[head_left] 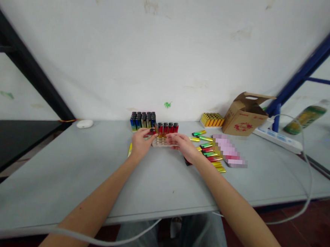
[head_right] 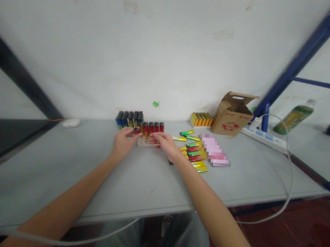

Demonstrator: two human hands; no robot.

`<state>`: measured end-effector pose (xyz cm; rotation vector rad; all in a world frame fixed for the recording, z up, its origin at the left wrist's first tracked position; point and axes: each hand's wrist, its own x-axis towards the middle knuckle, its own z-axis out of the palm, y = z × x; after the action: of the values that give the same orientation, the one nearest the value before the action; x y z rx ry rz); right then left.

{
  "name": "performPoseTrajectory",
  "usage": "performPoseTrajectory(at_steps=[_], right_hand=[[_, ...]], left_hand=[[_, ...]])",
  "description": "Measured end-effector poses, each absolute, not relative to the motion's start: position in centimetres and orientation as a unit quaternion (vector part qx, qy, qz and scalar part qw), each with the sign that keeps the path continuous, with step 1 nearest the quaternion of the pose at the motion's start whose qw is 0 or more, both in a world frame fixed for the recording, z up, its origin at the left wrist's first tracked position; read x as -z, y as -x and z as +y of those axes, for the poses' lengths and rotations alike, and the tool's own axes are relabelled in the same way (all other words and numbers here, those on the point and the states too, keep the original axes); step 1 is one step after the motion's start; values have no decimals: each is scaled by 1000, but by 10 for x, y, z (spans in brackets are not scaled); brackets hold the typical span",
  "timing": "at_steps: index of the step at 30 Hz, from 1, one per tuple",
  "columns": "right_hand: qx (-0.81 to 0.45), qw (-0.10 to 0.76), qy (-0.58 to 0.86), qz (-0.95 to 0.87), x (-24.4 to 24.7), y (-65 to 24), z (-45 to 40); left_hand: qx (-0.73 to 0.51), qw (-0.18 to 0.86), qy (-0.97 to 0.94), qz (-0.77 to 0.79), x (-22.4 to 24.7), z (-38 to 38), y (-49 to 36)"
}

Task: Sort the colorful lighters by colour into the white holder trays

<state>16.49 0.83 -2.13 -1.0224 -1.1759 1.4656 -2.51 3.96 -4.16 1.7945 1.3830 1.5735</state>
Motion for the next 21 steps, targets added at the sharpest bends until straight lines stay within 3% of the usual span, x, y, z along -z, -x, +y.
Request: performPoseTrajectory(at_steps=[14,21], right_hand=[[-575,499,425,-490,23,-164,10],[-569,510,428,-483,17,-164,6]], left_hand=[[-569,197,-607,518,37,31,22],[-510,121,-650,550,34,29,24]])
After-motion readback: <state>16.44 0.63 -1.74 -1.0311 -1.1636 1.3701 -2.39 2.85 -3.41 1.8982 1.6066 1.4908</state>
